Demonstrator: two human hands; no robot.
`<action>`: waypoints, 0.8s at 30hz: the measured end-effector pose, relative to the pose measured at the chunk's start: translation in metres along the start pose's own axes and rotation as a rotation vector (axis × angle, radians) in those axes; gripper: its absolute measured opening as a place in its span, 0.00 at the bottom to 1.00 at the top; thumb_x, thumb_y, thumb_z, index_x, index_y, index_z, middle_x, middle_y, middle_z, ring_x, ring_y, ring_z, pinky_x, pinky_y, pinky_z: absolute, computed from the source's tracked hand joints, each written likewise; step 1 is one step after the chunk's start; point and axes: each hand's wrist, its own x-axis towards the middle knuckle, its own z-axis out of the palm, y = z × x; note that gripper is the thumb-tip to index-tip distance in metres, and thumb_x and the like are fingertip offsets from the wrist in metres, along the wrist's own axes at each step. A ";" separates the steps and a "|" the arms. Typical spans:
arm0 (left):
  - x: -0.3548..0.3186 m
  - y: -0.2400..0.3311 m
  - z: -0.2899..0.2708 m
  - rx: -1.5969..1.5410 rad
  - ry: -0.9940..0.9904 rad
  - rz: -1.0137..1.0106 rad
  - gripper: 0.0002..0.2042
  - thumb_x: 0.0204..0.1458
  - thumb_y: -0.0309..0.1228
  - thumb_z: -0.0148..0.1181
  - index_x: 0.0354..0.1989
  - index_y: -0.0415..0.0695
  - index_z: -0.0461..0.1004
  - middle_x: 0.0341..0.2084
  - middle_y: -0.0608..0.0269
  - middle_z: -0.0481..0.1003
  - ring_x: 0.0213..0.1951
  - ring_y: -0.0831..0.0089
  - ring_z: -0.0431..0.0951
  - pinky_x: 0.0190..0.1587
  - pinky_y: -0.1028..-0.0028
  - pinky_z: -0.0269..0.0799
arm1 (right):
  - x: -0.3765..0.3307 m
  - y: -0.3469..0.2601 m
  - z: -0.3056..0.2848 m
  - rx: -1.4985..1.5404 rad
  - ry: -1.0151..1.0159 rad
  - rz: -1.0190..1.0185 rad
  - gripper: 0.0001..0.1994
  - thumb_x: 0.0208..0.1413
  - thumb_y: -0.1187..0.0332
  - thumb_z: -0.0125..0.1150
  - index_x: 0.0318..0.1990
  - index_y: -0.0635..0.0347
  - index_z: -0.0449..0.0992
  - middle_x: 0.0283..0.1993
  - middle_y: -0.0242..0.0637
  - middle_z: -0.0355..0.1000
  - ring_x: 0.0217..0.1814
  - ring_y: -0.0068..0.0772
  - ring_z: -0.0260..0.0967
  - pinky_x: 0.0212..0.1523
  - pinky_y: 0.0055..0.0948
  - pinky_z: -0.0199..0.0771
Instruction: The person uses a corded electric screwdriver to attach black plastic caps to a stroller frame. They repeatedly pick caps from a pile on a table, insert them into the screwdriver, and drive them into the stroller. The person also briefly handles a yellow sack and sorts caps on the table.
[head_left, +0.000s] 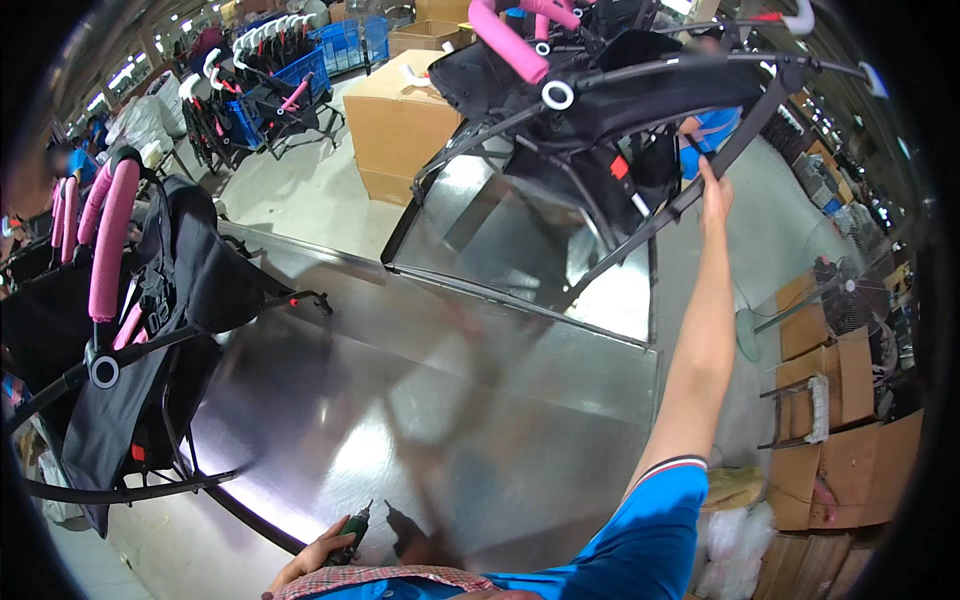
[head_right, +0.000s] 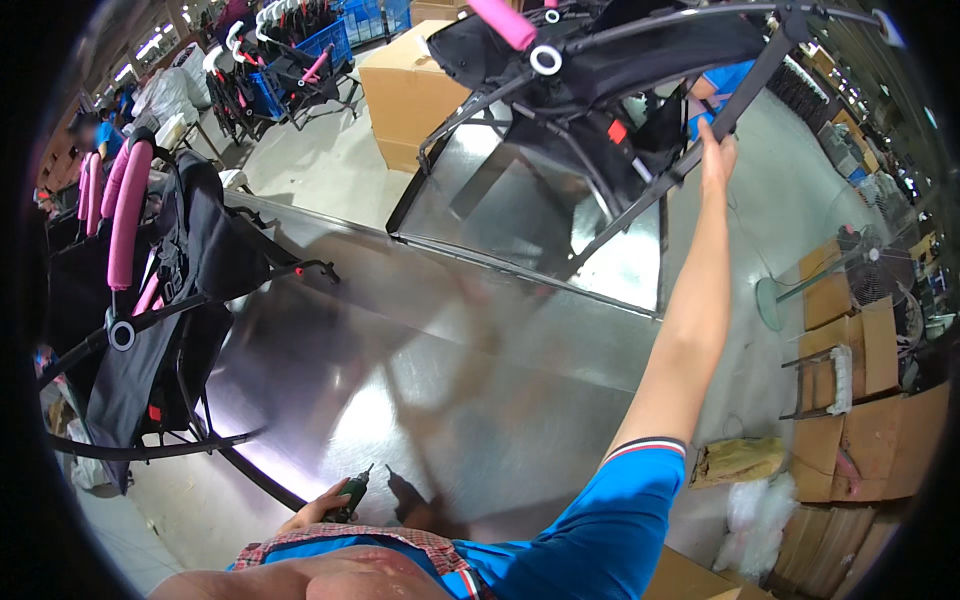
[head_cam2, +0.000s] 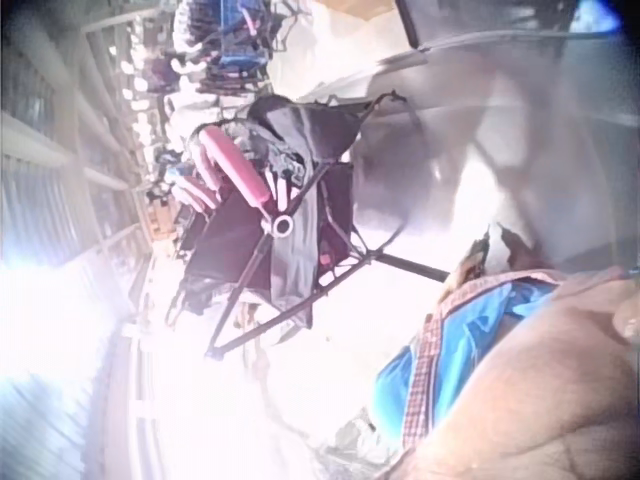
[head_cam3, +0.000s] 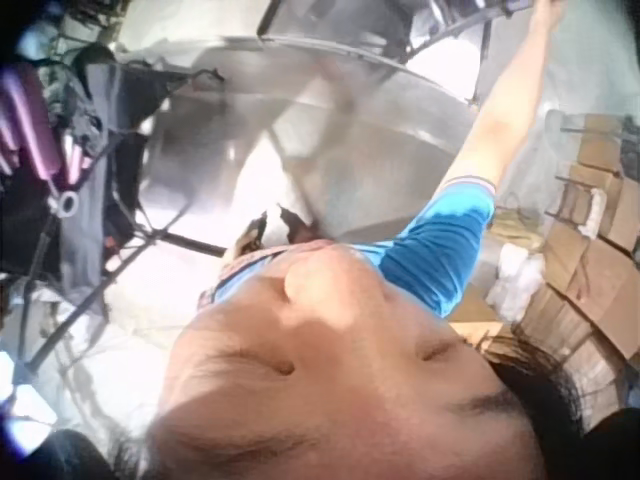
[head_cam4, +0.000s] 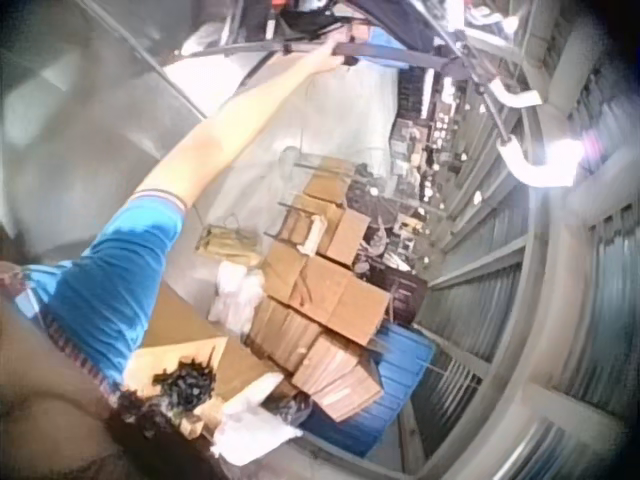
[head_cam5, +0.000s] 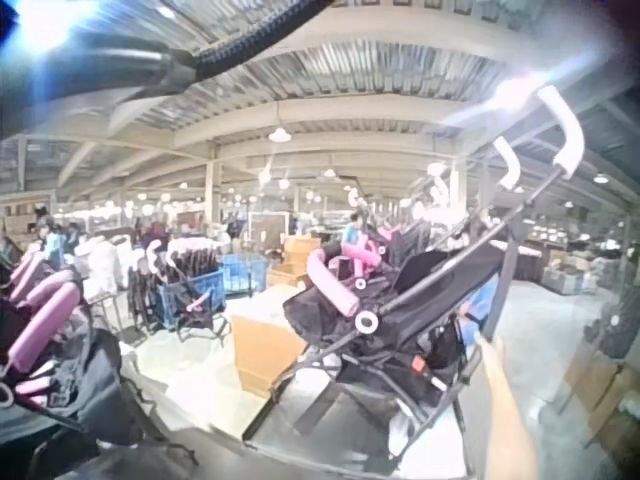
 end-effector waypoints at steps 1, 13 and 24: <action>-0.004 -0.004 0.004 -0.045 -0.014 -0.009 0.39 0.60 0.35 0.59 0.76 0.49 0.42 0.42 0.60 0.73 0.38 0.71 0.76 0.41 0.74 0.72 | -0.023 -0.008 -0.001 0.198 -0.073 0.075 0.19 0.53 0.49 0.69 0.28 0.57 0.75 0.25 0.28 0.67 0.27 0.23 0.61 0.32 0.26 0.61; -0.037 -0.021 -0.017 0.165 -0.334 0.148 0.40 0.57 0.40 0.62 0.75 0.50 0.47 0.41 0.57 0.74 0.39 0.71 0.74 0.43 0.72 0.70 | -0.415 -0.210 0.004 0.517 -0.540 0.149 0.23 0.66 0.61 0.58 0.17 0.53 0.62 0.14 0.22 0.56 0.13 0.15 0.49 0.15 0.23 0.47; -0.128 -0.020 -0.100 0.216 -0.290 0.527 0.37 0.58 0.43 0.59 0.74 0.55 0.50 0.32 0.59 0.73 0.21 0.70 0.74 0.22 0.70 0.72 | -0.727 -0.398 -0.013 0.506 -0.640 -0.165 0.21 0.61 0.69 0.65 0.18 0.59 0.62 0.17 0.23 0.53 0.21 0.15 0.48 0.22 0.25 0.51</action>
